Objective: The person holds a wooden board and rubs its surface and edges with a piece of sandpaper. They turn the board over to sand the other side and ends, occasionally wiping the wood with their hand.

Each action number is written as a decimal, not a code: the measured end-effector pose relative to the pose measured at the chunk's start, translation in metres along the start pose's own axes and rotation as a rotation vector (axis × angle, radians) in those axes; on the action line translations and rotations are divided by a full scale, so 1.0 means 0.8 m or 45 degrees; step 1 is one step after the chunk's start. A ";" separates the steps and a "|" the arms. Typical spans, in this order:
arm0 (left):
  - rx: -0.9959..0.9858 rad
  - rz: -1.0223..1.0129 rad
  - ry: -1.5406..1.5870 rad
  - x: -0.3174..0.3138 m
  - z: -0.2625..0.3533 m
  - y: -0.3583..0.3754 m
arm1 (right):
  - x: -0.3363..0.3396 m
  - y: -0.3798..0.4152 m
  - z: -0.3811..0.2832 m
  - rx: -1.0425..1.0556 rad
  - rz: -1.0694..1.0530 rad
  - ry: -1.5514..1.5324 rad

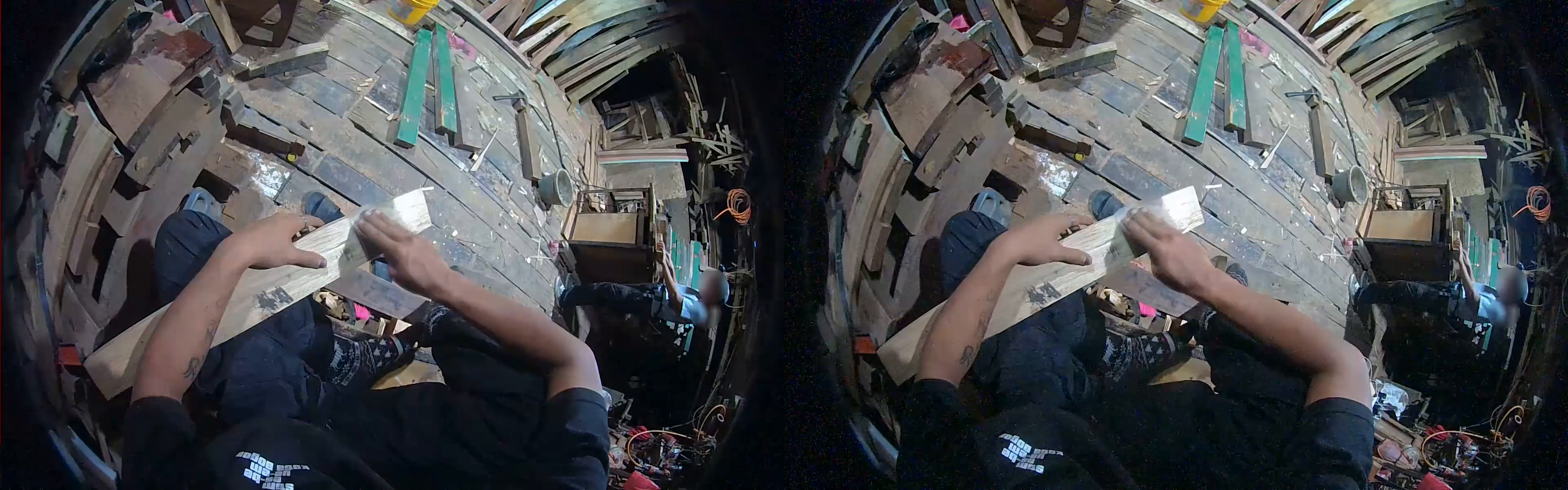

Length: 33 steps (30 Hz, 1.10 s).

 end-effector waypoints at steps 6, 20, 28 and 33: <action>-0.024 0.038 -0.074 0.003 -0.002 0.002 | 0.014 0.006 0.035 -0.087 -0.049 -0.068; 0.003 0.010 -0.051 0.000 -0.002 0.001 | 0.014 0.007 0.037 -0.002 -0.150 -0.113; -0.014 0.026 -0.024 -0.001 -0.005 0.000 | -0.001 0.009 0.023 0.095 -0.012 -0.015; -0.011 0.009 -0.029 -0.003 -0.012 -0.005 | 0.000 0.012 0.040 0.194 -0.026 -0.053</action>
Point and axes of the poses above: each hand's wrist, its own y-axis away from the middle knuckle, its own x-axis out of the back of the hand, z = x × y, the point moved 3 cm from there along -y, towards the middle knuckle, and after that the axes turned 11 degrees about y, right-handed, at the moved point
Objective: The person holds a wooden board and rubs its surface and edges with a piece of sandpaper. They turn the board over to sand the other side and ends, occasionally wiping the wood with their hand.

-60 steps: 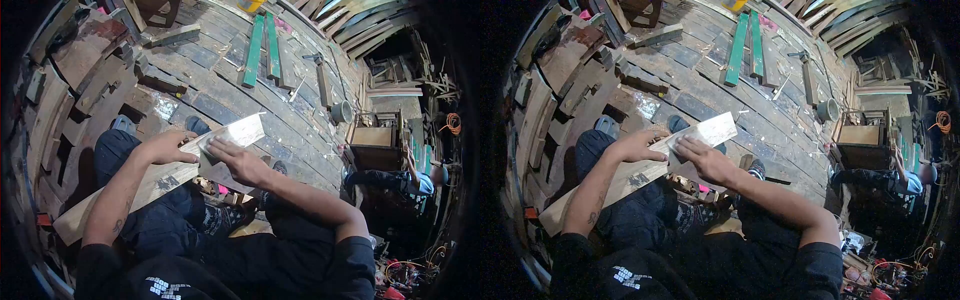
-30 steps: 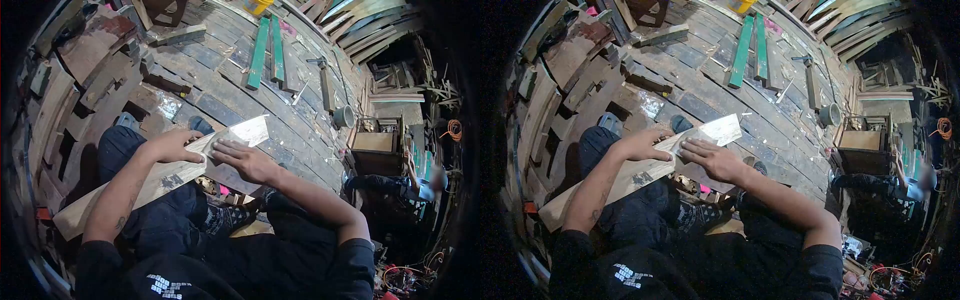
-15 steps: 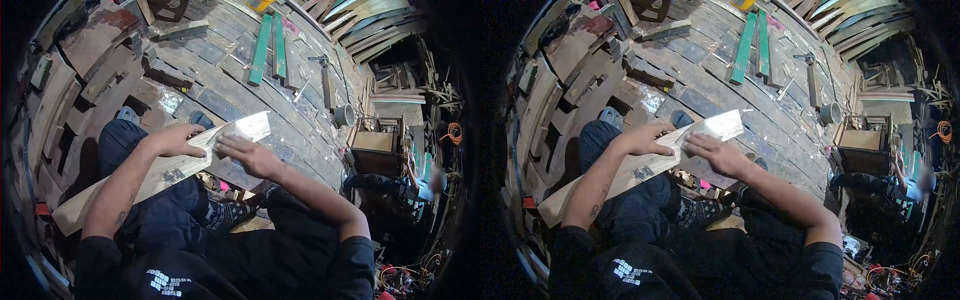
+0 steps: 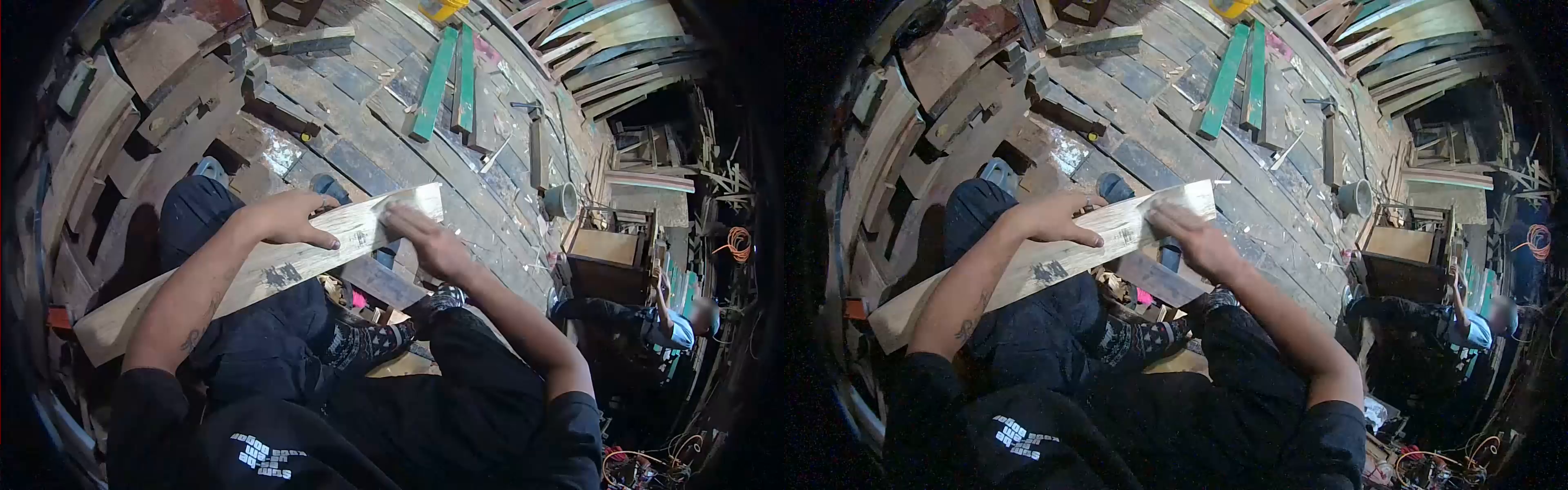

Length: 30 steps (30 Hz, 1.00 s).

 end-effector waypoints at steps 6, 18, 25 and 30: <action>-0.033 0.013 -0.044 0.000 0.001 0.000 | 0.007 0.016 0.051 -0.497 -0.039 0.064; 0.036 -0.017 -0.040 0.004 0.014 0.008 | -0.009 0.053 0.045 -0.601 -0.088 0.008; -0.073 0.033 0.042 0.001 0.006 0.003 | -0.005 0.022 -0.050 0.165 -0.028 0.065; -0.029 0.037 0.000 0.003 0.000 0.003 | -0.011 0.077 0.032 -0.388 -0.034 -0.091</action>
Point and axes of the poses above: each hand's wrist, its own y-axis away from the middle knuckle, its own x-axis out of the back of the hand, z = x × y, the point moved 3 cm from there along -y, towards the middle knuckle, and after that the axes turned 11 degrees about y, right-handed, at the moved point
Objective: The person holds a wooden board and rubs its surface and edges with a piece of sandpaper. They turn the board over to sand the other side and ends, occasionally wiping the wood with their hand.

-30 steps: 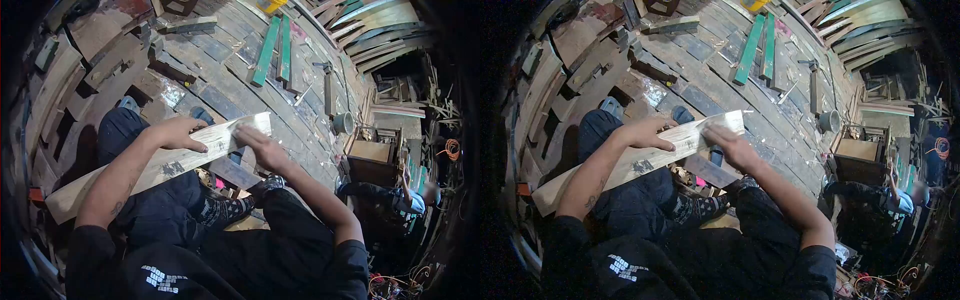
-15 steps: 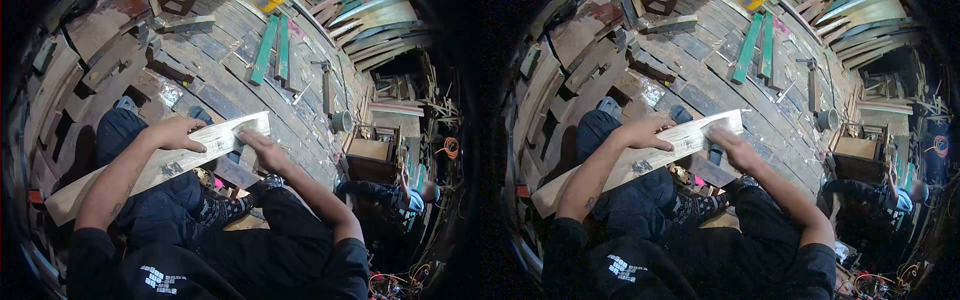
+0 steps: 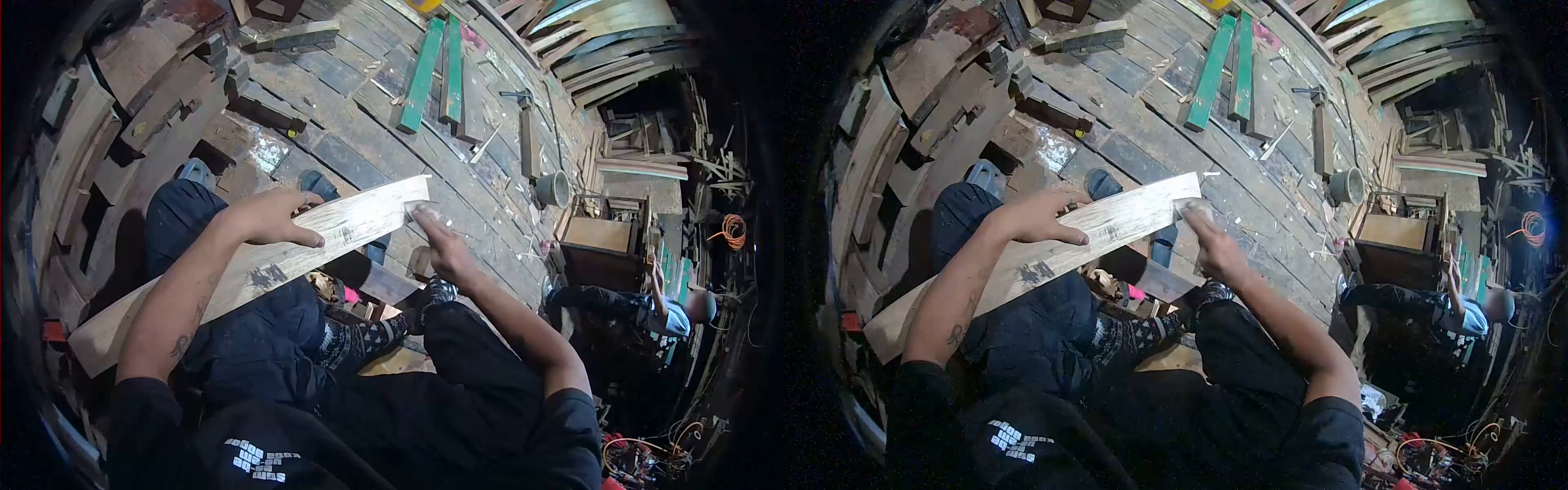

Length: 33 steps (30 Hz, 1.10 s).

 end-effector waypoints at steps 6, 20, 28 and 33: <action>-0.059 0.003 0.000 -0.005 -0.003 -0.005 | -0.011 -0.008 -0.066 0.274 -0.051 -0.050; -0.014 -0.016 0.032 -0.001 0.005 0.001 | -0.001 -0.019 -0.100 0.290 -0.043 -0.068; -0.049 0.000 0.006 -0.003 -0.007 -0.004 | 0.005 -0.003 -0.009 -0.328 0.021 -0.042; -0.028 -0.031 0.061 -0.001 -0.002 -0.003 | -0.003 -0.019 -0.088 0.202 -0.142 -0.166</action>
Point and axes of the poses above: each hand's wrist, its own y-axis away from the middle knuckle, its own x-axis out of the back of the hand, z = x × y, the point moved 3 cm from there along -y, towards the middle knuckle, and after that the axes turned 11 degrees about y, right-handed, at the moved point
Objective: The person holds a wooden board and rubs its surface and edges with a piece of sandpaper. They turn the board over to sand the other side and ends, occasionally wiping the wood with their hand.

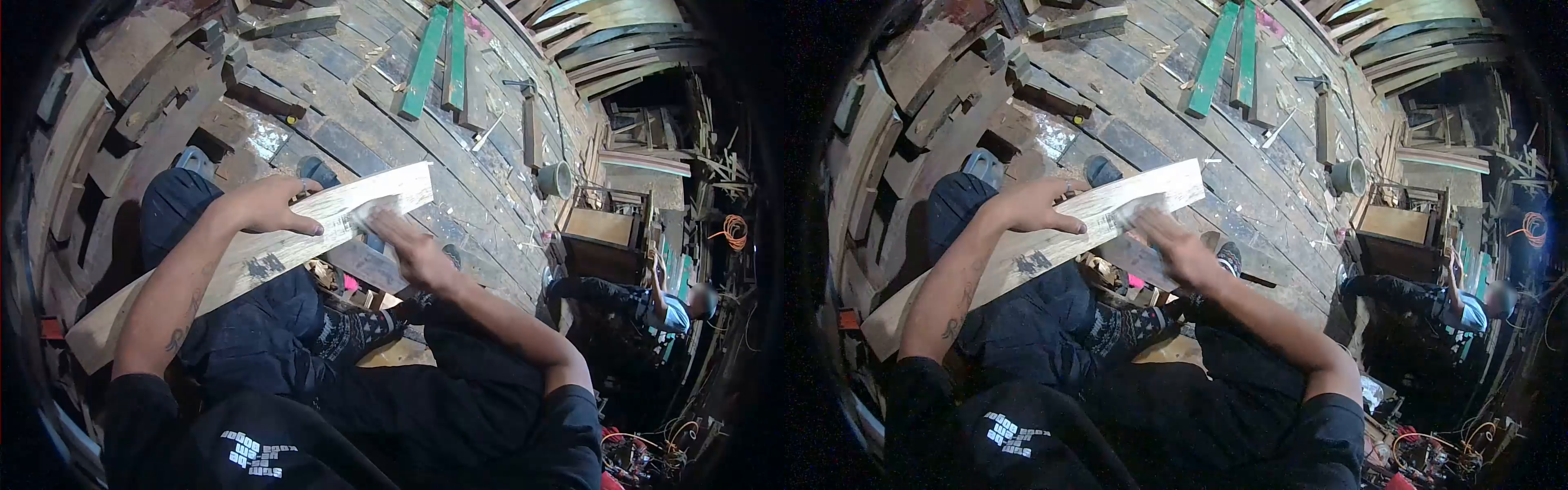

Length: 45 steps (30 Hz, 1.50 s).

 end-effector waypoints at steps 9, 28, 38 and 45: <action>0.053 0.016 -0.047 0.001 0.007 0.004 | 0.007 0.030 0.075 -0.462 0.184 0.025; 0.055 0.031 -0.018 0.001 0.007 0.007 | 0.004 -0.002 -0.008 0.167 0.060 0.315; 0.143 -0.028 -0.032 0.002 0.012 0.005 | 0.023 -0.015 0.045 -0.612 0.154 0.068; 0.083 0.024 -0.086 0.001 0.008 0.006 | 0.024 -0.055 0.017 0.341 0.116 0.305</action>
Point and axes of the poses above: each hand's wrist, its own y-axis away from the middle knuckle, its own x-axis out of the back of the hand, z = x × y, the point moved 3 cm from there along -y, towards the middle knuckle, and after that the axes turned 11 degrees about y, right-handed, at the moved point
